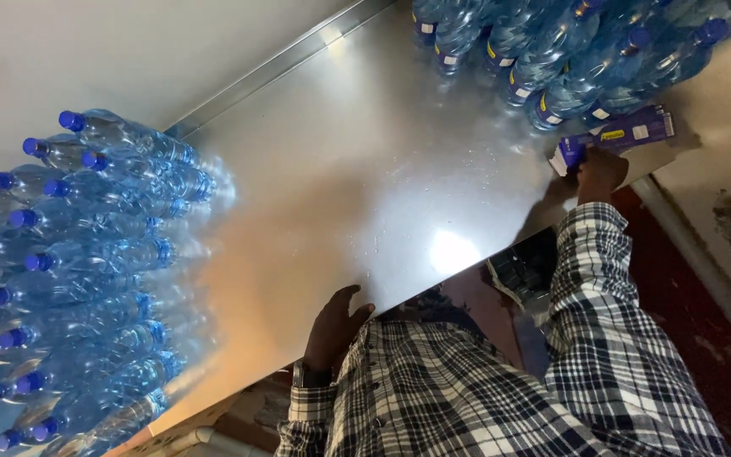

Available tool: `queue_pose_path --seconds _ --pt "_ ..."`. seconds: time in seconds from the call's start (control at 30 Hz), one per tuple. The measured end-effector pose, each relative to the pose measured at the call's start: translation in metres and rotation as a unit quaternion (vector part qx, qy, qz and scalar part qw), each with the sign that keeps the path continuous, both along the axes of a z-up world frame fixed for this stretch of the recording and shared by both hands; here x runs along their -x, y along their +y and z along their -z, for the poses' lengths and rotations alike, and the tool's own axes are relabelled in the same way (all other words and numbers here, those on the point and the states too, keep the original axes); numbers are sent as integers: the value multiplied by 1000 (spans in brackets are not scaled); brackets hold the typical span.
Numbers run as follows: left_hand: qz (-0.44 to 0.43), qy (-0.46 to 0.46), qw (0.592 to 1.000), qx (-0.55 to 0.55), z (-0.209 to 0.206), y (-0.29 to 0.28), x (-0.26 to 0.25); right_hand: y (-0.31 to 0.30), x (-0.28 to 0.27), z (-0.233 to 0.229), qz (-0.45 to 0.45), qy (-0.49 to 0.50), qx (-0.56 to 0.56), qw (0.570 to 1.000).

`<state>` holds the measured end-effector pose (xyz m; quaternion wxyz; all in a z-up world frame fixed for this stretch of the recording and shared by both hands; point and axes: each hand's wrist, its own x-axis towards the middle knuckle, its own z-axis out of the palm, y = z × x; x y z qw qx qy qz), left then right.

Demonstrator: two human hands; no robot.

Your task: Manually applying adhesive labels to plastic water bottles on a production workbench.

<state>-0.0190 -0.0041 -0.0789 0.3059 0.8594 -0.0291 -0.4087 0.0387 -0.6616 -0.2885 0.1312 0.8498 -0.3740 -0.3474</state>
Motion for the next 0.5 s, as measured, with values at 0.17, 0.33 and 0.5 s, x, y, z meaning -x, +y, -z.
queue_pose_path --seconds 0.17,0.33,0.5 --pt "-12 -4 1000 9 1 3 2 -4 -12 18 191 -101 -84 973" --pt "-7 -21 1000 7 10 10 4 -21 -9 27 88 -69 -23 993" --pt "4 -27 1000 11 17 8 2 -46 7 65 158 -126 -18 979"
